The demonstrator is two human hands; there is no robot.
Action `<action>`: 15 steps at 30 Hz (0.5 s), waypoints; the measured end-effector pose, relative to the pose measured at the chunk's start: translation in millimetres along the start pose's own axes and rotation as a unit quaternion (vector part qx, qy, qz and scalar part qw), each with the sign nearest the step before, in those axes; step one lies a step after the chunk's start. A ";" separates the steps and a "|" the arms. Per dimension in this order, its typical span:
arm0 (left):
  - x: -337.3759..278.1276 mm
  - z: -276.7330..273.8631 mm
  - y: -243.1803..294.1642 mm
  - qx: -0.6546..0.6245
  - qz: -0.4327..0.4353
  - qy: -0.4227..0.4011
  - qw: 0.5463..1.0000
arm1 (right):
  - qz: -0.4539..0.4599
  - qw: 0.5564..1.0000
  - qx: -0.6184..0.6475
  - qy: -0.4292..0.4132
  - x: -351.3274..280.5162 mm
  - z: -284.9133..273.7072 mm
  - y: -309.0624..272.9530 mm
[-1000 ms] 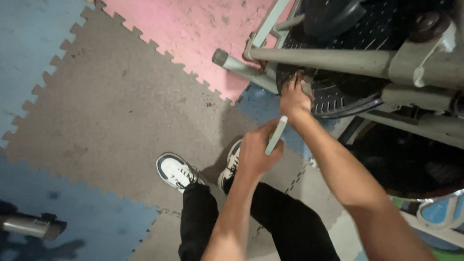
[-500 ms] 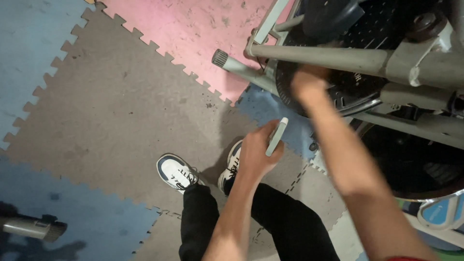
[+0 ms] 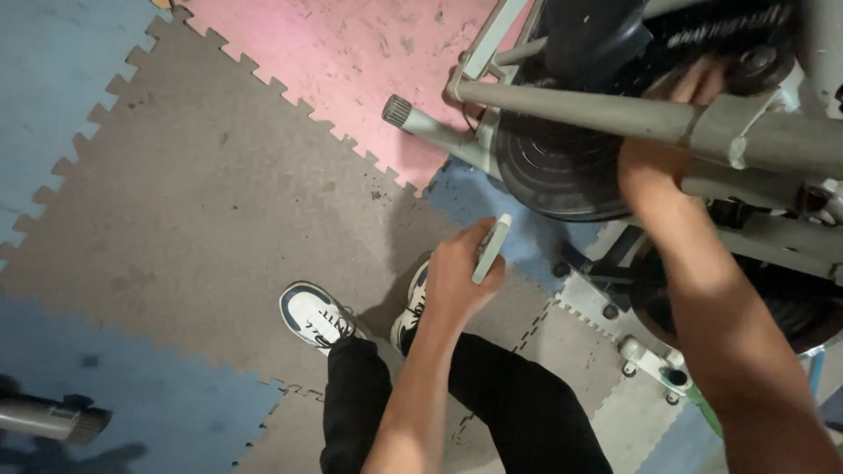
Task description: Wiping down elliptical machines and other fitness equipment with a spray bottle and cloth.
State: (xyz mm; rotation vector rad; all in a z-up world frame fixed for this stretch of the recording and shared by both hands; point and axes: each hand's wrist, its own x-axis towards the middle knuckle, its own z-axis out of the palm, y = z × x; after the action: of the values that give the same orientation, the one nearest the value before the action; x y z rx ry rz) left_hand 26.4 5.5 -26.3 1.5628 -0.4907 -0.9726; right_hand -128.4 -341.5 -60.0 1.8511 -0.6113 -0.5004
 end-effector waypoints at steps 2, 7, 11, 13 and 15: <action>0.7 1.7 -0.2 0.005 0.008 -0.009 1.000 | 0.080 0.950 0.303 0.005 14.4 -39.8 -5.0; 6.5 10.4 -0.8 0.004 0.017 -0.001 1.000 | -0.113 0.962 0.237 -0.070 -27.3 -8.9 -128.1; 7.8 4.3 0.5 0.003 -0.013 -0.026 1.000 | -0.256 0.933 0.197 -0.162 -77.9 -57.9 -116.2; 10.9 1.9 -0.9 0.012 -0.023 -0.028 0.999 | -0.242 0.928 0.228 -0.166 -68.1 -103.7 -62.5; 10.8 2.4 -5.3 0.015 0.014 -0.008 1.000 | -0.155 0.892 0.245 -0.348 -47.1 -133.3 -9.4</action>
State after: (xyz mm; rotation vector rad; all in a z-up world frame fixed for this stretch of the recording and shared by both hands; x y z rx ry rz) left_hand 29.5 -2.9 -34.7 1.5721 -0.5382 -0.9615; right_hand -83.4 -212.9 -21.2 2.2532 -0.9844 -1.3609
